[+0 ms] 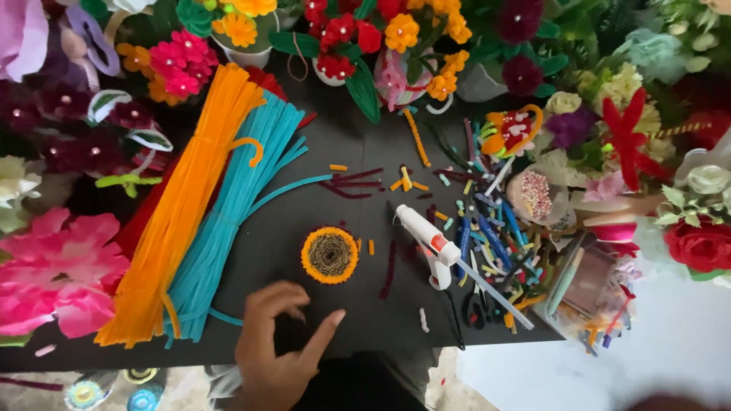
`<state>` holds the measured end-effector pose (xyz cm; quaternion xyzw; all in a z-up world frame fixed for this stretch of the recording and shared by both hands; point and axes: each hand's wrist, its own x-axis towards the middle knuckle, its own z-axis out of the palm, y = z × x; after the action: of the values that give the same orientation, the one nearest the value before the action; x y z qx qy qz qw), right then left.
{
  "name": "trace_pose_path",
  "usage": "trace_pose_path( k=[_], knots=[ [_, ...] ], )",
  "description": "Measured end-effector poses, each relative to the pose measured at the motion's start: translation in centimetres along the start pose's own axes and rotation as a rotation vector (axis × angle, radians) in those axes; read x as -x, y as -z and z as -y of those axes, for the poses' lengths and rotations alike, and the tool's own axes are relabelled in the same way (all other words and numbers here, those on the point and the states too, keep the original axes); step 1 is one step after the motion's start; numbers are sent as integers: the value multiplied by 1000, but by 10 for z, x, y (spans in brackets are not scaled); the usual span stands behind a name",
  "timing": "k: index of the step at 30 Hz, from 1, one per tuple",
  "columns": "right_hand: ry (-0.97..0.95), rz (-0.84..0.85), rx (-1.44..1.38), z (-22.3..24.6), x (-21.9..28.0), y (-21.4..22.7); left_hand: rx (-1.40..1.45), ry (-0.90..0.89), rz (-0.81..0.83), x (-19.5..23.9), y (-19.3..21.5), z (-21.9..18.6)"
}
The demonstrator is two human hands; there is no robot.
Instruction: The person assembles a small circular craft by cutting and bending pipe cleaners, then attaching them to a coiled base using a hot glue gun. The person repeatedly applies glue and presses pipe cleaner pieces into place around the edge of the craft.
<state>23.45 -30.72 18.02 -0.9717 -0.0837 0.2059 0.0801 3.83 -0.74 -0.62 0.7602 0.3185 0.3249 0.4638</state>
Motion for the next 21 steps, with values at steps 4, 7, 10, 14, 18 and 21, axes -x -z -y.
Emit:
trace_pose_path(
  k=[4, 7, 10, 14, 18, 21],
  knots=[
    [335, -59, 91, 77, -113, -34, -88, -116, 48, -15, -7, 5],
    [642, 35, 156, 129, -178, -58, -83, -98, 113, -23, -11, 7],
    [742, 46, 201, 156, -236, -86, -88, -73, 153, -29, -15, 11],
    [706, 107, 213, 199, -253, -101, -118, -31, 201, -33, -20, 16],
    [700, 125, 220, 205, -263, -113, -110, -61, 181, -33, -23, 21],
    [645, 152, 159, 204, -260, -113, -133, -78, 178, -33, -24, 23]
  ],
)
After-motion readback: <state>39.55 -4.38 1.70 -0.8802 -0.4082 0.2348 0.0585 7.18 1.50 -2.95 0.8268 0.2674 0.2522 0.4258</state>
